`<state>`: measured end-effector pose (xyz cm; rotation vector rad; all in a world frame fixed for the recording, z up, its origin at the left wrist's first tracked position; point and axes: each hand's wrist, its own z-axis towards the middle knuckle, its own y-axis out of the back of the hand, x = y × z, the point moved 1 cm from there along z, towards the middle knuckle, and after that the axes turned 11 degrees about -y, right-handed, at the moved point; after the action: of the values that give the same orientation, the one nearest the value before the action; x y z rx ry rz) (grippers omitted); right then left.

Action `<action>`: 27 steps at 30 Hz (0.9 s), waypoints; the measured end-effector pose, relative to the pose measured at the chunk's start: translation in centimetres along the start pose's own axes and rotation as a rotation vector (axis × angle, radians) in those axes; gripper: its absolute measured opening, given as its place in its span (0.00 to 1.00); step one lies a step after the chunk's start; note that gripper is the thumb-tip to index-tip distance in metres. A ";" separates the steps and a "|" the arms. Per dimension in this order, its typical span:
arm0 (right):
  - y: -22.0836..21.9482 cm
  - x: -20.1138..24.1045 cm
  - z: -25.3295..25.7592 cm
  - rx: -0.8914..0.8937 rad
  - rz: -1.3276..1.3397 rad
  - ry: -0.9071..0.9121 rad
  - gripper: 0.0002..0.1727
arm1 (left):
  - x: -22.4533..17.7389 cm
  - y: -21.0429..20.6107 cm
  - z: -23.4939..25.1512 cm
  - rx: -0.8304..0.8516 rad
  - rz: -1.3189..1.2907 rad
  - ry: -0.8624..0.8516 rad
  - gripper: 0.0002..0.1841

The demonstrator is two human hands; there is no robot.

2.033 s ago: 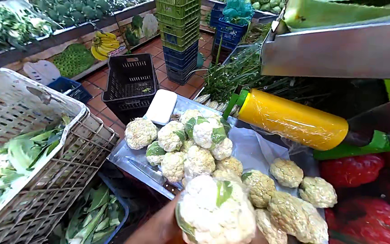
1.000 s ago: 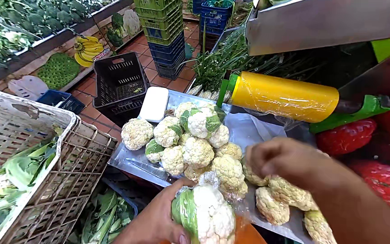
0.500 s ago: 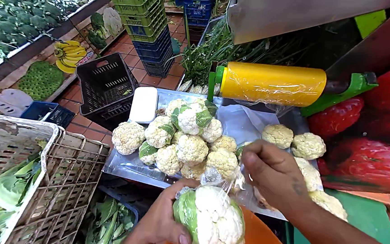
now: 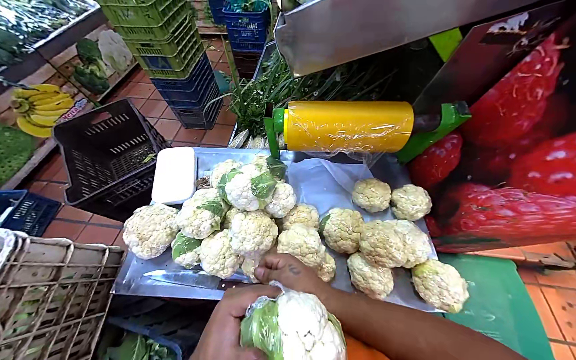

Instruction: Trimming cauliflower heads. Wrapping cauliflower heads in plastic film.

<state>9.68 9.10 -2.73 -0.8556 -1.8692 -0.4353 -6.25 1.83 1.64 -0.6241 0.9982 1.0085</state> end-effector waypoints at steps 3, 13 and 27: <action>-0.4 -1.6 -0.7 0.101 -0.104 0.068 0.15 | -1.1 -0.3 -1.6 -0.210 0.464 -0.163 0.31; 0.1 -0.3 -5.6 0.029 -0.030 -0.332 0.23 | -0.6 0.7 1.9 0.283 0.063 0.180 0.53; 9.6 -4.3 -18.6 -0.645 0.133 0.282 0.70 | 3.4 -10.3 13.5 -0.356 -0.244 0.704 0.29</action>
<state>29.66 2.39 0.89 -1.2561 -1.4068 -1.0493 8.95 9.76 4.43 -1.4254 1.3144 0.7571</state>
